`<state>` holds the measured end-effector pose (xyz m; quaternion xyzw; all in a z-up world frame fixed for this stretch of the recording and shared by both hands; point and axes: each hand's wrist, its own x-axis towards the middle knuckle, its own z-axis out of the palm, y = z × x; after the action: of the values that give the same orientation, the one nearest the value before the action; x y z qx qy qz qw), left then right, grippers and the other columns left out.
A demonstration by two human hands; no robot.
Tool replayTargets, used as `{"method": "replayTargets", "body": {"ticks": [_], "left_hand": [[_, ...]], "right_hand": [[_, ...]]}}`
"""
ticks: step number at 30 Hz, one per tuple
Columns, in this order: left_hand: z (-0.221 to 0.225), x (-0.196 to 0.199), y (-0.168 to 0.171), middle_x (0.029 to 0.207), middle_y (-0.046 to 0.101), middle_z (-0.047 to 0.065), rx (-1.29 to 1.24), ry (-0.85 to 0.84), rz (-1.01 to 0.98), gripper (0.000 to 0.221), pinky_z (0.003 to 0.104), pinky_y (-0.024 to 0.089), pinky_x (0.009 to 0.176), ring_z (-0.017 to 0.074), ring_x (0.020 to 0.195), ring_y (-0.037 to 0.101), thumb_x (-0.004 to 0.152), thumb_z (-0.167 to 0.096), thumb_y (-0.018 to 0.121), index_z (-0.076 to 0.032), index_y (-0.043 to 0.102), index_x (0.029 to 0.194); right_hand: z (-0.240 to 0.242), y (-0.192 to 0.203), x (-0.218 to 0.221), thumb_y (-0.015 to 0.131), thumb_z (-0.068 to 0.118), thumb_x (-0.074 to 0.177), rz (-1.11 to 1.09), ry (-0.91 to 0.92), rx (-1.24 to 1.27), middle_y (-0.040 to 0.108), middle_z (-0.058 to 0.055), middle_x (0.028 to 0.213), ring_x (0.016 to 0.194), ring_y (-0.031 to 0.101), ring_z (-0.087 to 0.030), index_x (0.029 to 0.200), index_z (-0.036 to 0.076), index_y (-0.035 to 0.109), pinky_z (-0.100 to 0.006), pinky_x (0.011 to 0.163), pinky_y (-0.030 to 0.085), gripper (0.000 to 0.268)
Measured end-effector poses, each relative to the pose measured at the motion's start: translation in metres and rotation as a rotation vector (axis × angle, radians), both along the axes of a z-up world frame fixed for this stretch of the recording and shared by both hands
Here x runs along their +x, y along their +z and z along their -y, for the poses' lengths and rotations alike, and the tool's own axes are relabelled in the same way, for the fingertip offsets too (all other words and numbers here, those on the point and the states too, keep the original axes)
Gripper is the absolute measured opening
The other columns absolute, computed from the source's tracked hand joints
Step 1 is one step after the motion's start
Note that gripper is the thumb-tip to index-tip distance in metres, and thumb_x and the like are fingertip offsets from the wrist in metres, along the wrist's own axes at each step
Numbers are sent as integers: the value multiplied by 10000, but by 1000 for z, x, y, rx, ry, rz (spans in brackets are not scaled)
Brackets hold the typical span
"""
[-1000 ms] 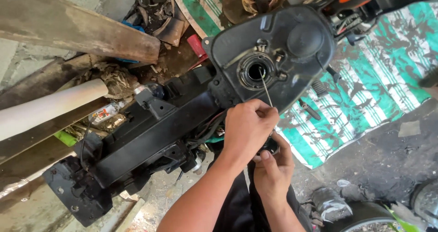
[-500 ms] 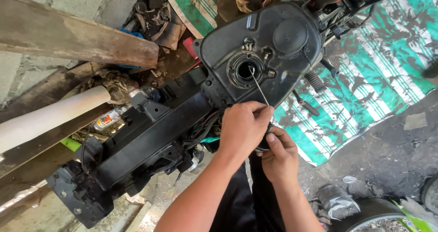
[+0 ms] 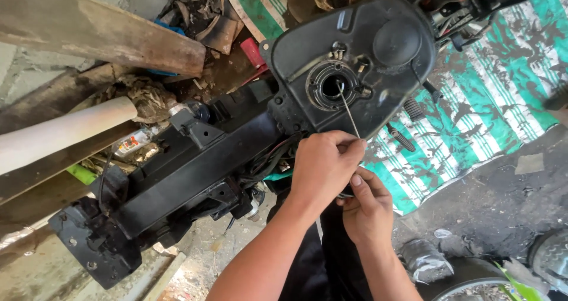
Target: Removing the fuel pump assembly from a motorcycle fuel tank by unscrewing the mounting bolts and pulling the unit out.
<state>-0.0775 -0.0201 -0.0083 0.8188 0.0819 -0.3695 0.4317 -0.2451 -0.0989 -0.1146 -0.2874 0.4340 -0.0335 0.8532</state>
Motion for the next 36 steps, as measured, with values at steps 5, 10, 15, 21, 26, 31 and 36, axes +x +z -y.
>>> {"method": "replayTargets", "body": {"ticks": [5, 10, 15, 21, 26, 31, 36], "left_hand": [[-8, 9, -6, 712, 805, 46, -7, 26, 36, 345, 317, 573, 594, 162, 573, 683, 943, -334, 695, -57, 877, 1039], [-12, 15, -8, 760, 840, 23, 21, -5, 26, 306, 284, 598, 633, 139, 642, 761, 908, -311, 735, -55, 880, 993], [-9, 23, -2, 731, 838, 58, 75, -147, 80, 313, 333, 617, 622, 209, 578, 758, 929, -326, 718, -68, 885, 988], [-23, 46, 14, 969, 876, 133, 151, -340, 33, 474, 588, 615, 972, 476, 1074, 790, 954, -464, 620, -125, 901, 1131], [-60, 6, 8, 958, 835, 161, 74, -335, 164, 464, 563, 618, 843, 441, 963, 792, 955, -440, 703, -78, 861, 1198], [-74, -23, -10, 1237, 724, 300, -78, -463, 415, 810, 600, 529, 1038, 514, 1265, 644, 825, -403, 916, 82, 683, 1431], [-74, -28, -32, 1432, 665, 243, 43, -722, 236, 1037, 610, 362, 1155, 411, 1504, 448, 802, -618, 854, -1, 537, 1573]], "right_hand": [[-11, 4, 2, 668, 42, 1082, -6, -73, 64, 777, -136, 1051, 789, 716, -207, 1291, -46, 722, -302, 631, 570, 233], [-18, 15, 12, 611, 51, 1108, 21, -26, 87, 799, -187, 1074, 838, 744, -227, 1353, -107, 711, -285, 625, 542, 308], [-15, 10, 9, 591, 66, 1125, 13, -18, 122, 787, -201, 1064, 855, 759, -260, 1296, -107, 695, -275, 620, 528, 264], [-30, 11, 16, 719, 71, 1065, -47, -96, -10, 815, -239, 919, 741, 843, -324, 1154, -64, 790, -295, 530, 680, 176], [-24, -3, 2, 686, 73, 1077, -26, -94, 37, 815, -265, 929, 795, 848, -391, 1139, -51, 777, -341, 568, 701, 166], [-24, 5, 10, 659, 93, 1087, -26, -49, -13, 815, -218, 996, 877, 846, -355, 1212, -32, 748, -394, 643, 723, 198], [-19, 5, 9, 624, 104, 1103, -64, 43, -50, 757, -192, 1034, 963, 780, -335, 1235, -12, 710, -446, 795, 668, 195]]}}
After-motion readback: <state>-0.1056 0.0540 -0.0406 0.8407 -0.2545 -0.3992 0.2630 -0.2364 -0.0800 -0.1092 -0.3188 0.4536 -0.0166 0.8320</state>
